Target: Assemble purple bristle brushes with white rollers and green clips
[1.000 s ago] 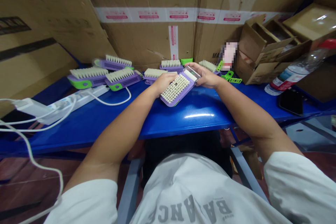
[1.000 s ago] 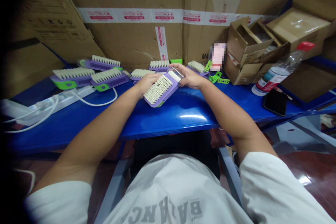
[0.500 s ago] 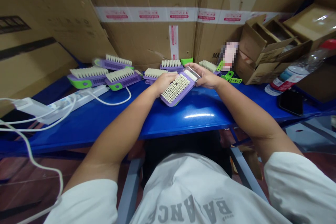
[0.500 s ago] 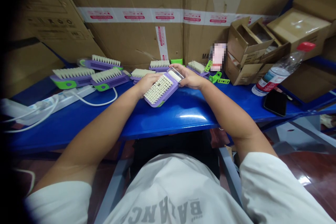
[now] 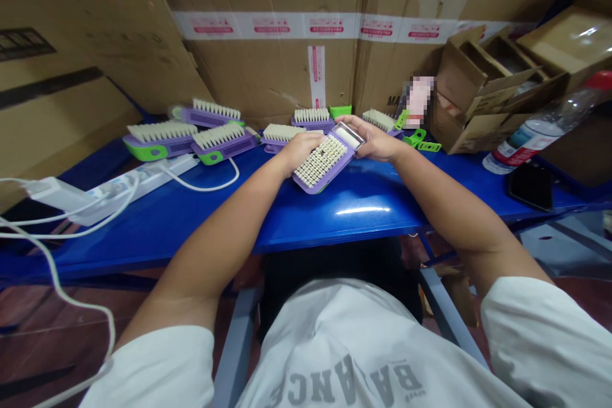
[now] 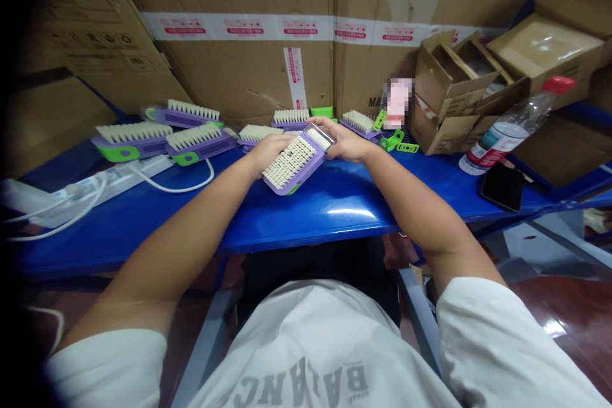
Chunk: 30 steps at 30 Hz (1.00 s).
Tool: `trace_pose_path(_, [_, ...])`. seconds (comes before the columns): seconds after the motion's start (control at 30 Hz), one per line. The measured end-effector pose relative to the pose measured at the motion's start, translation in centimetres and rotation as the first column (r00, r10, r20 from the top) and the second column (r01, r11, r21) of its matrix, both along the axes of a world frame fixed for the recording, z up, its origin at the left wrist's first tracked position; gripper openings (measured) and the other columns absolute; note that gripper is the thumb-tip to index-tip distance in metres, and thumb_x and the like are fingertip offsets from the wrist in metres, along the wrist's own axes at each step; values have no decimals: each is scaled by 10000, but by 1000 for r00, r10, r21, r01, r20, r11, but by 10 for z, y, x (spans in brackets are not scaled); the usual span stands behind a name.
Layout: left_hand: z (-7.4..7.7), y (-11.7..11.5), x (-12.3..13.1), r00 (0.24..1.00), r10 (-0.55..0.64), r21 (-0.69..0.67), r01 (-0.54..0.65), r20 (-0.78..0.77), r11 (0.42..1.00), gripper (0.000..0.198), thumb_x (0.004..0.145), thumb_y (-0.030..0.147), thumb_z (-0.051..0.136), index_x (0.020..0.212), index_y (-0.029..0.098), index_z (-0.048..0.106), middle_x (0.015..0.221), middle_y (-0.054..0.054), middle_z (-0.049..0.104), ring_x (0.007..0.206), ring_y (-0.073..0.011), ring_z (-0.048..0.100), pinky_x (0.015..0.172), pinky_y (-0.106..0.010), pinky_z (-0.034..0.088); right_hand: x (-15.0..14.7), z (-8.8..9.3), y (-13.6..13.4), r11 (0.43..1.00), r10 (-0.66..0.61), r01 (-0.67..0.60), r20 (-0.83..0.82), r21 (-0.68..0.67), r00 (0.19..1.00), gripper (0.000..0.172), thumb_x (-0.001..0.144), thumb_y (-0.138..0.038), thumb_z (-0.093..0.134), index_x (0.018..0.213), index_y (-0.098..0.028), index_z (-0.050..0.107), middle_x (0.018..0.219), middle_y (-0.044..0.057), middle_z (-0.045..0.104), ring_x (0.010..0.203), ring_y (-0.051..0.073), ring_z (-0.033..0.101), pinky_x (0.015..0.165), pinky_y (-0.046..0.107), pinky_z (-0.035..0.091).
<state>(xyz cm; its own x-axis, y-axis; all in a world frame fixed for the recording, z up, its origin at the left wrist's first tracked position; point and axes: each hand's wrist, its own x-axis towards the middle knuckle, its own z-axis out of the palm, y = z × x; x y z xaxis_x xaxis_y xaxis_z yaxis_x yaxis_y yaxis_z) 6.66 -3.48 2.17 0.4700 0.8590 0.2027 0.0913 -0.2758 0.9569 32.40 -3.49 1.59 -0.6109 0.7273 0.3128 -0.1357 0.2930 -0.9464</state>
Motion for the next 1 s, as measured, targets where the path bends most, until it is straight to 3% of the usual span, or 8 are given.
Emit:
trace_pose_path(0.2, [-1, -2, 2, 999, 13, -78, -9, 53, 997, 157, 870, 262, 759, 914, 155, 865, 1002, -70, 861, 996, -249, 775, 930, -356, 573, 0, 0, -2, 1000, -10, 10, 18, -11, 1000, 1011, 572, -28, 862, 1498, -294, 556, 1293, -3, 721, 1088, 193, 726, 762, 211, 614])
trace_pose_path(0.43, [1, -4, 4, 996, 34, -170, -19, 85, 985, 138, 868, 249, 809, 976, 170, 843, 966, -47, 837, 955, -238, 766, 933, -368, 577, 0, 2, -6, 1000, -20, 20, 64, 3, 998, 1178, 551, -98, 1066, 1574, -325, 529, 1323, 10, 719, 1155, 206, 755, 910, 285, 705])
trace_pose_path(0.67, [5, -9, 5, 996, 66, -197, -54, 55, 979, 70, 908, 200, 761, 949, 169, 809, 895, -18, 798, 847, -198, 727, 879, -335, 560, -2, 3, -10, 989, -54, 65, 80, -135, 995, 1086, 608, -115, 1059, 1523, -341, 519, 1261, -10, 689, 907, 172, 785, 639, 278, 747])
trace_pose_path(0.87, [1, -5, 3, 995, 16, -218, 6, 97, 976, 254, 1035, 389, 724, 1044, 160, 836, 1018, -84, 864, 912, -234, 778, 842, -328, 574, -4, 4, -11, 974, -90, 93, 24, -207, 996, 1029, 566, -110, 1070, 1395, -333, 503, 1258, -24, 666, 974, 203, 801, 618, 297, 762])
trace_pose_path(1.0, [-5, 2, 0, 991, -15, -256, 50, 135, 965, 407, 1070, 518, 694, 1071, 143, 852, 986, -110, 870, 868, -240, 787, 819, -324, 581, -2, 5, -11, 973, -110, 110, 10, -204, 994, 1029, 558, -93, 1062, 1366, -338, 474, 1258, -24, 658, 956, 200, 796, 627, 303, 760])
